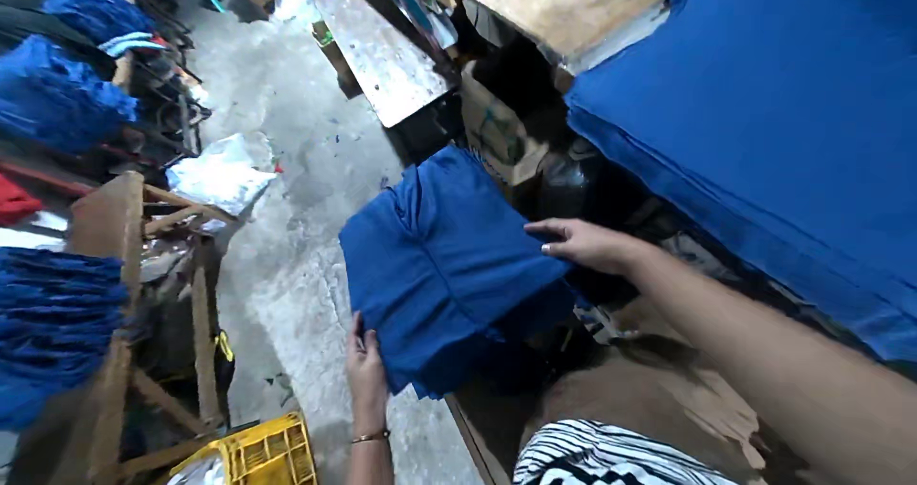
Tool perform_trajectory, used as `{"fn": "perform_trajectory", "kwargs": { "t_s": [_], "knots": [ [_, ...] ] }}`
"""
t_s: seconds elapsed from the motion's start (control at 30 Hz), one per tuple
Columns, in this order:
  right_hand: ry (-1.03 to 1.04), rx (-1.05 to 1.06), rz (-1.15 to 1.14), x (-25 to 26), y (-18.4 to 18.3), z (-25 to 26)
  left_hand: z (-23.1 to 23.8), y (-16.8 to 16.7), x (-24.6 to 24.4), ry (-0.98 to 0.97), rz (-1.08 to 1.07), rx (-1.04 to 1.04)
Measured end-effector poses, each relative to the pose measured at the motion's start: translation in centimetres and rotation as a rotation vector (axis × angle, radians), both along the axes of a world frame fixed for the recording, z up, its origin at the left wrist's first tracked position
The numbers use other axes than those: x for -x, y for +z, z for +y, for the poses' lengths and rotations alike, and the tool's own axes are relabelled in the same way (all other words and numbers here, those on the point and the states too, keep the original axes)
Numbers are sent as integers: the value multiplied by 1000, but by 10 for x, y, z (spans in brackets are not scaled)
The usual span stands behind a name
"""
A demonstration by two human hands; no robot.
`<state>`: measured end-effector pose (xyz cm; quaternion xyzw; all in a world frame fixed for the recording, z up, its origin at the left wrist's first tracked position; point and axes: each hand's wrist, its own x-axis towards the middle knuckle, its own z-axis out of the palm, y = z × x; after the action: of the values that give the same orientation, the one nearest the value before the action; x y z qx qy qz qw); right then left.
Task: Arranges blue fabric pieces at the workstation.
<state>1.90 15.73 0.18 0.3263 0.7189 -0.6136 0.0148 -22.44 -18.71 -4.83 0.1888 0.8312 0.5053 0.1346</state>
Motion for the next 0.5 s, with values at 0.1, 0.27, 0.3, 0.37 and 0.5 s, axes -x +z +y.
{"fn": "perform_trajectory", "kwargs": {
  "t_s": [0.1, 0.27, 0.3, 0.37, 0.5],
  "knots": [
    [63, -35, -125, 0, -35, -8, -6, -26, -9, 26, -72, 64],
    [98, -48, -119, -4, -22, -3, -12, -3, -7, 17, -60, 42],
    [103, -64, -122, -5, -20, -2, -13, -3, -8, 6, -62, 49],
    [130, -125, -137, -9, -23, -3, -13, -10, -11, -3, -66, 73],
    [128, -214, -171, -8, -54, -18, -17, -38, -21, -5, -73, 142]
  ]
}}
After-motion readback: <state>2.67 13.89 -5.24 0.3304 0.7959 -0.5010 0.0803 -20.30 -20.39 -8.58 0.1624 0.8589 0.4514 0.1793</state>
